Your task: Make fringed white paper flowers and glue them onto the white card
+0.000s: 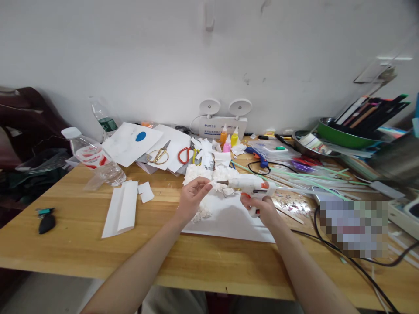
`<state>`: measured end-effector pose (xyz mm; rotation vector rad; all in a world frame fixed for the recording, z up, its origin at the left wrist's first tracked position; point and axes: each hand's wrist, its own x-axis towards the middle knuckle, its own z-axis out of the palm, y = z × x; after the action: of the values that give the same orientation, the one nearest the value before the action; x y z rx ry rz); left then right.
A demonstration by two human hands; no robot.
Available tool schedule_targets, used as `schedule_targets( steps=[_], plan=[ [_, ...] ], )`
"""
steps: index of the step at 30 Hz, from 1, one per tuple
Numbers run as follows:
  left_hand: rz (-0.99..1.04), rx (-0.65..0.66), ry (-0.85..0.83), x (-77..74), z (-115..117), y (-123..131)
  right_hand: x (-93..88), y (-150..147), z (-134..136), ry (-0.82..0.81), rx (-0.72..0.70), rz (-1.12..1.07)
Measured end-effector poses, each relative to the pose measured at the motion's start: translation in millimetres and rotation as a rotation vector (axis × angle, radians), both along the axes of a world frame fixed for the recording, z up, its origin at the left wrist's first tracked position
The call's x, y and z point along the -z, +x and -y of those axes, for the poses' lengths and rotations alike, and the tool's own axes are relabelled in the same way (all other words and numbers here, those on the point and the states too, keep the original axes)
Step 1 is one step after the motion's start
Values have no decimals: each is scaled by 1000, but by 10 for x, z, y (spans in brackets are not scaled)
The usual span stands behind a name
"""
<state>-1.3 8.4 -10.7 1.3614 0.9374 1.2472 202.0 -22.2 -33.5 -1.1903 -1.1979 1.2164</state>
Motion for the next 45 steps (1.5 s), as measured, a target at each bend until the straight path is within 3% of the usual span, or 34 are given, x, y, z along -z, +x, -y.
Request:
schedule_targets(
  steps=[15, 18, 21, 23, 25, 29, 36, 41, 45],
  plan=[
    [9, -24, 8, -6, -6, -9, -75, -11, -1, -15, -2, 64],
    [39, -38, 1, -16, -10, -12, -93, -5, -37, -11, 88, 159],
    [69, -50, -15, -17, -20, -19, -60, 65, -125, -3, 307, 291],
    [84, -57, -13, -10, -32, -26, -18, 157, -219, -80, 491, 404],
    [87, -62, -4, -1, -44, -33, 24, 266, -338, -97, 557, 456],
    [85, -61, 3, 15, -61, -44, 87, 418, -607, -104, 590, 638],
    [99, -36, 10, 24, -67, -54, 181, 418, -955, -118, 590, 848],
    [99, -42, 20, 8, -64, -57, 196, 450, -1008, -125, 597, 874],
    [85, -47, 51, 9, -65, -58, 163, 438, -889, -74, 672, 857]
  ],
)
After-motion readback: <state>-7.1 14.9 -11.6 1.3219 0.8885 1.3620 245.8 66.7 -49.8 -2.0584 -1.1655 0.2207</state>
